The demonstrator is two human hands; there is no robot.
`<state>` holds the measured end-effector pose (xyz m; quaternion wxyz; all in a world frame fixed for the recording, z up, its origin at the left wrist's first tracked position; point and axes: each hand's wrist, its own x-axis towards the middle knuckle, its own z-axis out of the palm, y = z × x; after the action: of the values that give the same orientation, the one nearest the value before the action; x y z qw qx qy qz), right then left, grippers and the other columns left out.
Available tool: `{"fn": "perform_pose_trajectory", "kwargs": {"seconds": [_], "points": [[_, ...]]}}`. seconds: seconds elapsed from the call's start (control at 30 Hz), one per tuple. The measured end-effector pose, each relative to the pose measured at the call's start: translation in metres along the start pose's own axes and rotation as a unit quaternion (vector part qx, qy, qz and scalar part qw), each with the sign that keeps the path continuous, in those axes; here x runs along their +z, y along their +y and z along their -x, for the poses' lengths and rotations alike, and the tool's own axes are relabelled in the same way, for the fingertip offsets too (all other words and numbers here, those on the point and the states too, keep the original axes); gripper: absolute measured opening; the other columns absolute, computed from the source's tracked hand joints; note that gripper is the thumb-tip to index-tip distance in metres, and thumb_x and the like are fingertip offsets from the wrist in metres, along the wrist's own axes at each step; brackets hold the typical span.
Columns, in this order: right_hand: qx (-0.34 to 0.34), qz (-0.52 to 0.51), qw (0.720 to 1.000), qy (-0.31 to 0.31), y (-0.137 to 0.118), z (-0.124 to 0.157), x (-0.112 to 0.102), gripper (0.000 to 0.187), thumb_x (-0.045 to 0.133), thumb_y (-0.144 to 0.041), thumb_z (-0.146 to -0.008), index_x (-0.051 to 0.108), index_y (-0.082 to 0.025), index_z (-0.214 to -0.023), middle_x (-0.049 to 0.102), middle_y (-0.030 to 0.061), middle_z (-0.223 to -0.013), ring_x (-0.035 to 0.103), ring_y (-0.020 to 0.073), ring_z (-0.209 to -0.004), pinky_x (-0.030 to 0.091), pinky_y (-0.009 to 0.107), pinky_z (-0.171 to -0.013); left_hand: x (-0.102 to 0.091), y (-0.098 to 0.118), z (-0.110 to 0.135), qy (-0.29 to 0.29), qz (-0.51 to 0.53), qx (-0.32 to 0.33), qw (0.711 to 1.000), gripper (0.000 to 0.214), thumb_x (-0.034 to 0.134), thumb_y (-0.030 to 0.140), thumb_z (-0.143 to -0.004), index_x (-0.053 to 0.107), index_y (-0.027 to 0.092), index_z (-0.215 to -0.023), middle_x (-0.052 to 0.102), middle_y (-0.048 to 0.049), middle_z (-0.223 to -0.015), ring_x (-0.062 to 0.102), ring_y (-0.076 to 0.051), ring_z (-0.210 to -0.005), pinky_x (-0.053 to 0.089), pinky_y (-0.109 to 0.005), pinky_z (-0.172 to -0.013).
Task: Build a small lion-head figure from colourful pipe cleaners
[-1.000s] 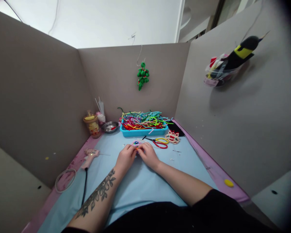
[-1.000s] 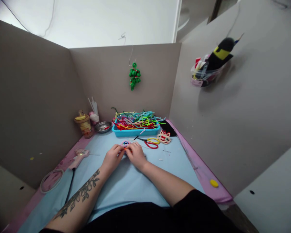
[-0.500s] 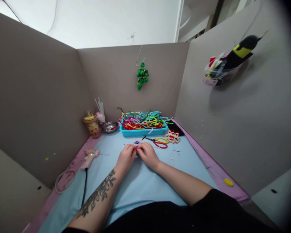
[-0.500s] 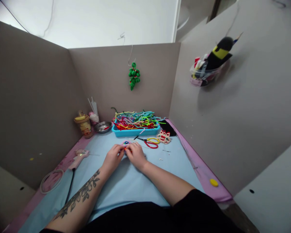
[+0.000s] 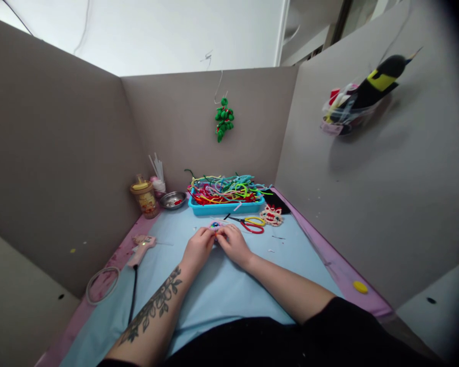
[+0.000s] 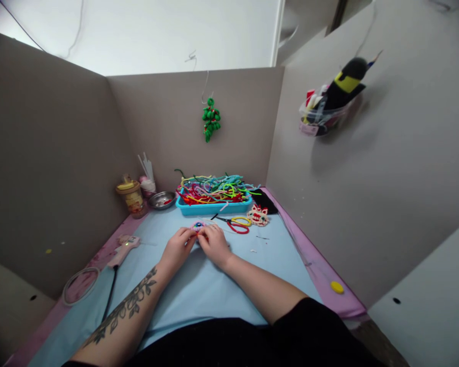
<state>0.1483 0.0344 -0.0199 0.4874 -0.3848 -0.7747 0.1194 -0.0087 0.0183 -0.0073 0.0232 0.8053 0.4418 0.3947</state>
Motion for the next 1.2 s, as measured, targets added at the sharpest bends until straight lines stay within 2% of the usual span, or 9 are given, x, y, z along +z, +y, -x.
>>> {"fn": "perform_pose_trajectory", "kwargs": {"seconds": [0.27,0.37,0.43,0.5,0.6,0.73,0.97,1.07,1.2], "points": [[0.003,-0.003,1.000,0.007,-0.001,0.000,-0.001,0.012,0.050,-0.020,-0.084,0.057,-0.020,-0.074,0.062,0.0037,-0.077,0.054,0.0200,-0.081,0.041,0.033,-0.075,0.001,-0.001,0.000,0.010,-0.001,-0.012,1.000,0.011,0.049,0.018,-0.087,0.059,0.020,-0.085,0.060,-0.0033,-0.083,0.057,-0.015,-0.077,0.047,-0.027,-0.072],[0.004,-0.007,1.000,0.012,0.000,0.000,0.000,0.013,0.050,-0.020,-0.085,0.057,-0.020,-0.073,0.061,0.0032,-0.075,0.054,0.0196,-0.080,0.041,0.033,-0.075,0.002,-0.002,0.000,0.020,0.032,-0.023,0.999,0.009,0.050,0.020,-0.086,0.059,0.019,-0.082,0.061,-0.0031,-0.081,0.058,-0.016,-0.078,0.048,-0.028,-0.073],[0.005,-0.007,1.000,0.015,0.001,0.000,0.001,0.014,0.050,-0.020,-0.085,0.056,-0.020,-0.073,0.061,0.0028,-0.074,0.054,0.0195,-0.079,0.041,0.032,-0.074,0.004,-0.004,0.000,0.031,0.083,-0.057,0.994,0.006,0.054,0.023,-0.084,0.059,0.019,-0.084,0.062,-0.0028,-0.082,0.059,-0.016,-0.078,0.049,-0.028,-0.072],[0.009,-0.005,1.000,0.017,0.003,0.000,0.002,0.013,0.051,-0.019,-0.085,0.056,-0.020,-0.072,0.060,0.0028,-0.074,0.054,0.0195,-0.079,0.041,0.032,-0.074,0.006,-0.006,-0.001,0.052,0.145,-0.122,0.981,0.011,0.057,0.028,-0.082,0.056,0.019,-0.087,0.062,-0.0023,-0.084,0.061,-0.014,-0.074,0.051,-0.027,-0.068],[0.014,0.001,1.000,0.015,0.005,-0.001,0.004,0.013,0.051,-0.018,-0.084,0.056,-0.020,-0.072,0.061,0.0031,-0.075,0.054,0.0194,-0.080,0.040,0.032,-0.075,0.011,-0.008,-0.002,0.083,0.251,-0.251,0.931,0.025,0.061,0.037,-0.078,0.047,0.019,-0.090,0.060,-0.0009,-0.082,0.063,-0.012,-0.066,0.052,-0.025,-0.061],[0.014,0.007,1.000,0.006,0.004,-0.002,0.004,0.013,0.051,-0.019,-0.084,0.056,-0.020,-0.072,0.061,0.0031,-0.075,0.053,0.0193,-0.079,0.040,0.031,-0.074,0.016,-0.005,-0.006,0.052,0.390,-0.399,0.828,0.042,0.068,0.041,-0.074,0.039,0.018,-0.093,0.061,0.0003,-0.069,0.064,-0.013,-0.058,0.052,-0.025,-0.054],[0.020,0.032,0.999,-0.015,0.003,0.000,0.004,0.009,0.054,-0.018,-0.082,0.059,-0.020,-0.075,0.062,0.0026,-0.077,0.053,0.0195,-0.082,0.038,0.031,-0.075,0.011,0.003,-0.012,0.097,0.538,-0.466,0.696,0.035,0.069,0.022,-0.076,0.042,0.017,-0.098,0.064,-0.0020,-0.073,0.062,-0.009,-0.055,0.051,-0.022,-0.056],[0.024,0.041,0.999,-0.016,0.001,0.000,0.003,0.010,0.054,-0.018,-0.083,0.060,-0.021,-0.075,0.064,0.0027,-0.077,0.053,0.0198,-0.083,0.038,0.031,-0.076,0.011,0.003,-0.013,0.084,0.574,-0.470,0.665,0.031,0.067,0.019,-0.076,0.046,0.017,-0.100,0.064,-0.0023,-0.074,0.061,-0.009,-0.054,0.048,-0.018,-0.051],[0.024,0.043,0.999,-0.011,-0.002,0.000,0.001,0.013,0.055,-0.017,-0.083,0.064,-0.022,-0.092,0.066,0.0027,-0.086,0.053,0.0202,-0.088,0.037,0.033,-0.079,0.013,0.003,-0.011,0.092,0.570,-0.465,0.671,0.048,0.070,0.014,-0.072,0.045,0.018,-0.113,0.065,-0.0028,-0.076,0.062,-0.010,-0.057,0.049,-0.020,-0.054]]}}
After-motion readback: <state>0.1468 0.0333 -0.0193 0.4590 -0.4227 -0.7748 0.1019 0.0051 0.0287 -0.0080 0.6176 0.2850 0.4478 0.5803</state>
